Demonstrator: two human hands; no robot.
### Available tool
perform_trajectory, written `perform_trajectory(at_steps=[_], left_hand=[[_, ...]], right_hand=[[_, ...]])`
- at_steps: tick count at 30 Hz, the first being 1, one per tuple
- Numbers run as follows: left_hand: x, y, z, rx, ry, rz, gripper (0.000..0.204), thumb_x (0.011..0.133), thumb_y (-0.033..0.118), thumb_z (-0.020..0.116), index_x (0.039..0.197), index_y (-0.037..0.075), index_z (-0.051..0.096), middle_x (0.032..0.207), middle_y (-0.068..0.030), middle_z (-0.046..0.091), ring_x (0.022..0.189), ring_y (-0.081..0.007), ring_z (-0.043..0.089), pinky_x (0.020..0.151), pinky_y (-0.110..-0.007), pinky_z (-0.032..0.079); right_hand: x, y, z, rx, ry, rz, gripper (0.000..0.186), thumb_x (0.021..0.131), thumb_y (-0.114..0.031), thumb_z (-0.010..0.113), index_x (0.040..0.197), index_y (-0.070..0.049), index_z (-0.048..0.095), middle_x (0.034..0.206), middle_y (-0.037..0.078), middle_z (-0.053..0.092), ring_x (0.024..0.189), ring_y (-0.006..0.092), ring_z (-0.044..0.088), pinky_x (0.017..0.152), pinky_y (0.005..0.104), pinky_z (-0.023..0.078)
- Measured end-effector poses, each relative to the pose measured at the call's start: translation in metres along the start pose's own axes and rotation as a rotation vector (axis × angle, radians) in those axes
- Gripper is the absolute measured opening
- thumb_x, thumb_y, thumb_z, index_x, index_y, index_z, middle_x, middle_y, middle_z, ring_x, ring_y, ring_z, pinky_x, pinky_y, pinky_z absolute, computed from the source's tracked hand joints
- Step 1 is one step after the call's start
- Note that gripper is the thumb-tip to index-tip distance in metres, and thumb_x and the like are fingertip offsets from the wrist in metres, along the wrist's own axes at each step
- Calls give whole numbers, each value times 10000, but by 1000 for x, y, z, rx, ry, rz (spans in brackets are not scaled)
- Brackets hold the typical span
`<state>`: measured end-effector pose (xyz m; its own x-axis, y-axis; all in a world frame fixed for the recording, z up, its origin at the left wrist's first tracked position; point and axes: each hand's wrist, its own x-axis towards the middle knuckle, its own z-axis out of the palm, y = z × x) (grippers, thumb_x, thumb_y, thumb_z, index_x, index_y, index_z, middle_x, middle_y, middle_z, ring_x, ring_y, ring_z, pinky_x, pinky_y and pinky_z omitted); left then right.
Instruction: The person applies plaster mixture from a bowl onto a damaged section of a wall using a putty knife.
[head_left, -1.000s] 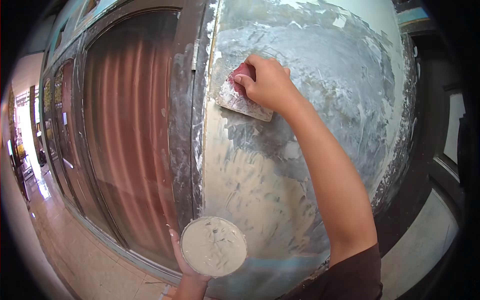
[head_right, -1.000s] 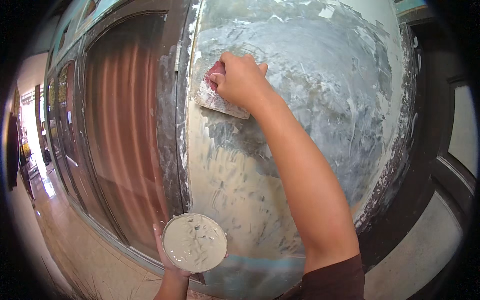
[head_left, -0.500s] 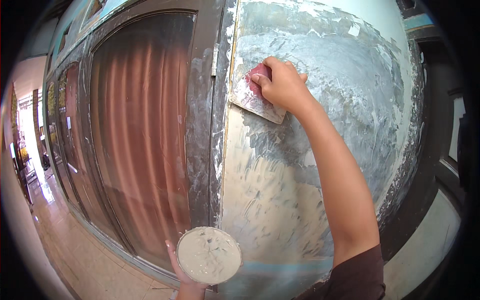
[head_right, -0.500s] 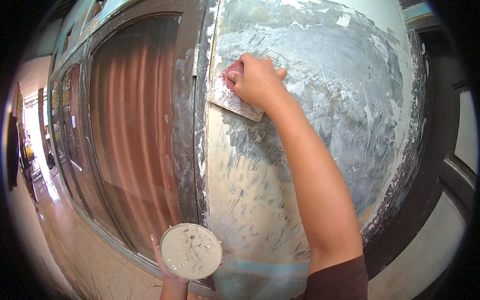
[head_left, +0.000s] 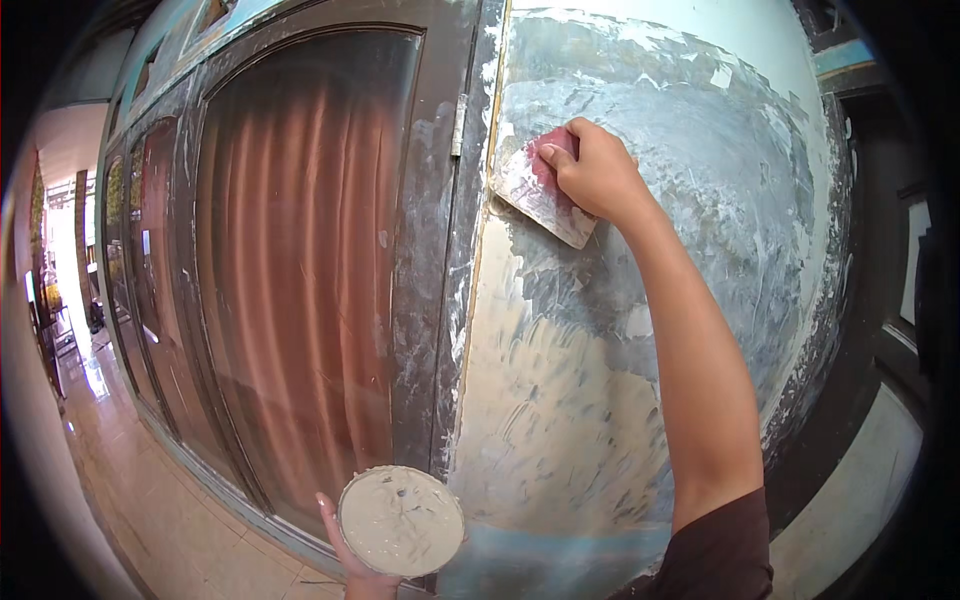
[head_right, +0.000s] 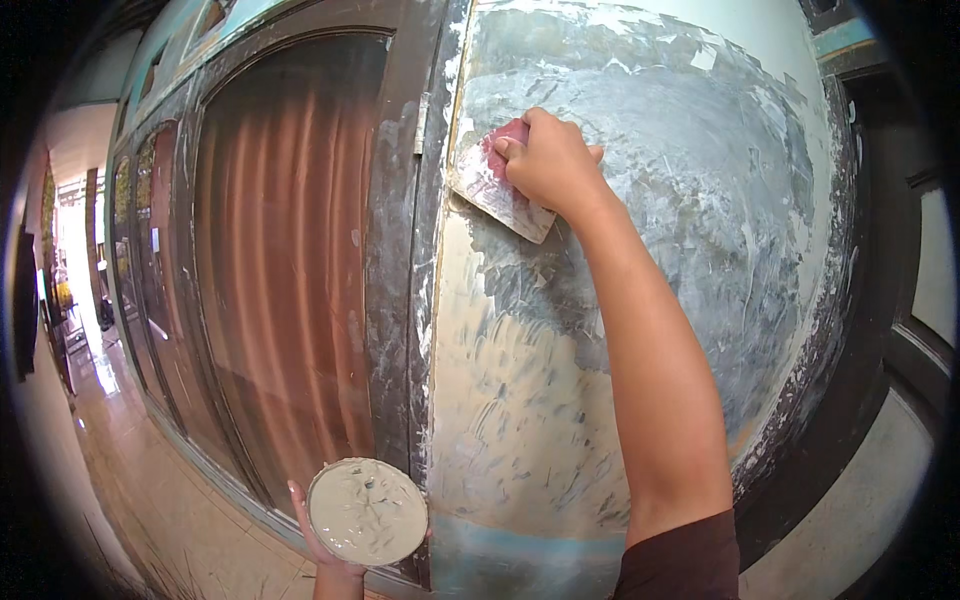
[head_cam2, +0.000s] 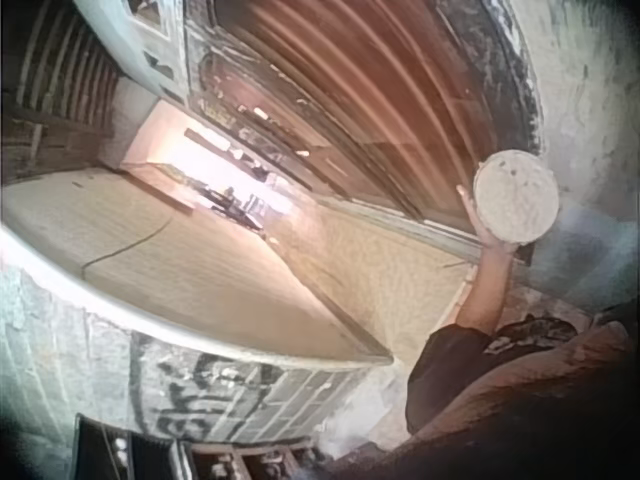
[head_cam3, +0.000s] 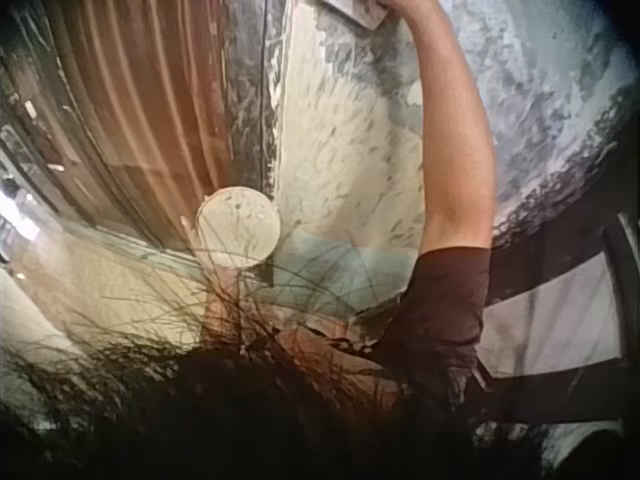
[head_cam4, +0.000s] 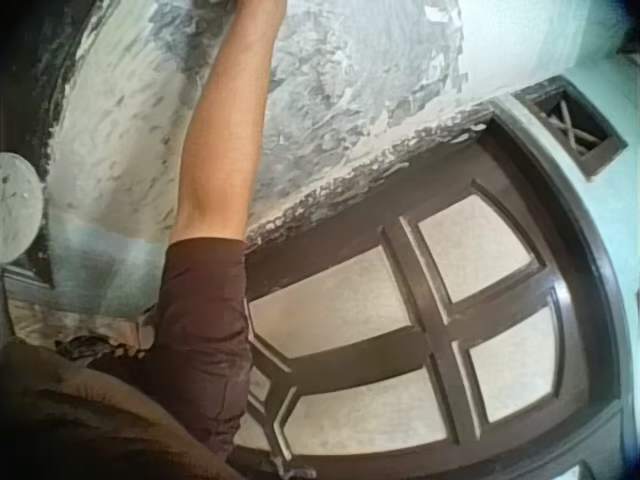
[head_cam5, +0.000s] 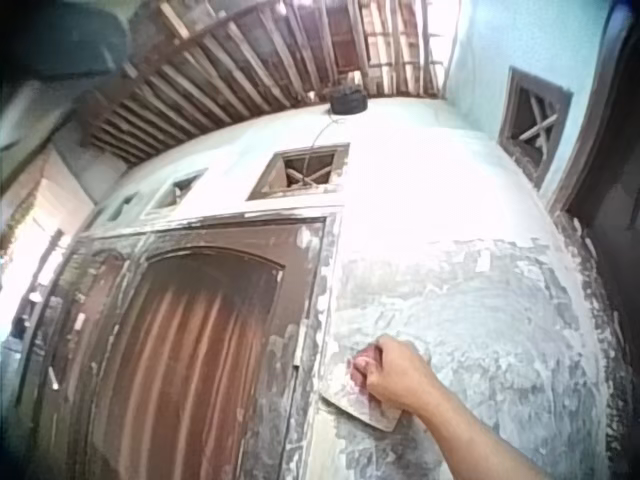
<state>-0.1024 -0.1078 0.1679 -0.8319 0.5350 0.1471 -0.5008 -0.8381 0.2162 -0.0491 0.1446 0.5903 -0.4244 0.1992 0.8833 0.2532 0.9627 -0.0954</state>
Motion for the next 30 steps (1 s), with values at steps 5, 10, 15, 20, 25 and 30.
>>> perform_trajectory(at_steps=[5,10,15,20,25,30], left_hand=[[-1,2,-1,-16,27,15,696,995,760,386,1303,206,674,1371,-93,646,1252,-378,599,992,-699,503],[1,0,1,-76,-74,-48,758,995,775,348,1350,182,661,1407,-116,640,1233,-412,621,989,-708,503],[8,-3,-11,3,-69,-69,799,994,783,326,1364,158,661,1413,-130,645,1236,-430,627,995,-708,502],[4,4,-9,-131,-54,-53,784,1010,761,327,1351,144,671,1378,-131,669,1220,-422,639,1012,-672,511],[3,4,-12,-113,-56,-51,741,1020,736,356,1341,150,678,1351,-127,681,1212,-409,641,1019,-651,512],[6,0,-17,-37,-88,-67,748,1004,751,361,1345,153,654,1374,-101,648,1264,-367,600,1058,-608,490]], right_hand=[[-9,-12,2,-110,-5,-3,379,955,-365,703,1165,-50,681,1085,166,747,1157,392,621,987,600,370],[-14,-17,12,-191,-10,-43,374,949,-364,709,1131,-40,671,1078,155,748,1166,391,586,973,599,373],[-4,-4,0,-130,12,-17,377,964,-342,698,1162,-25,651,1073,173,750,1155,408,578,939,611,398],[-11,-3,8,-108,36,-45,373,965,-323,694,1188,-26,662,1086,172,747,1183,393,563,925,596,369],[-20,-10,12,-182,-6,-47,354,990,-337,683,1189,-46,653,1097,165,709,1136,362,568,991,592,352],[-15,-2,11,-108,73,-17,346,963,-324,715,1171,-52,670,1045,145,732,1152,352,558,954,554,332]])
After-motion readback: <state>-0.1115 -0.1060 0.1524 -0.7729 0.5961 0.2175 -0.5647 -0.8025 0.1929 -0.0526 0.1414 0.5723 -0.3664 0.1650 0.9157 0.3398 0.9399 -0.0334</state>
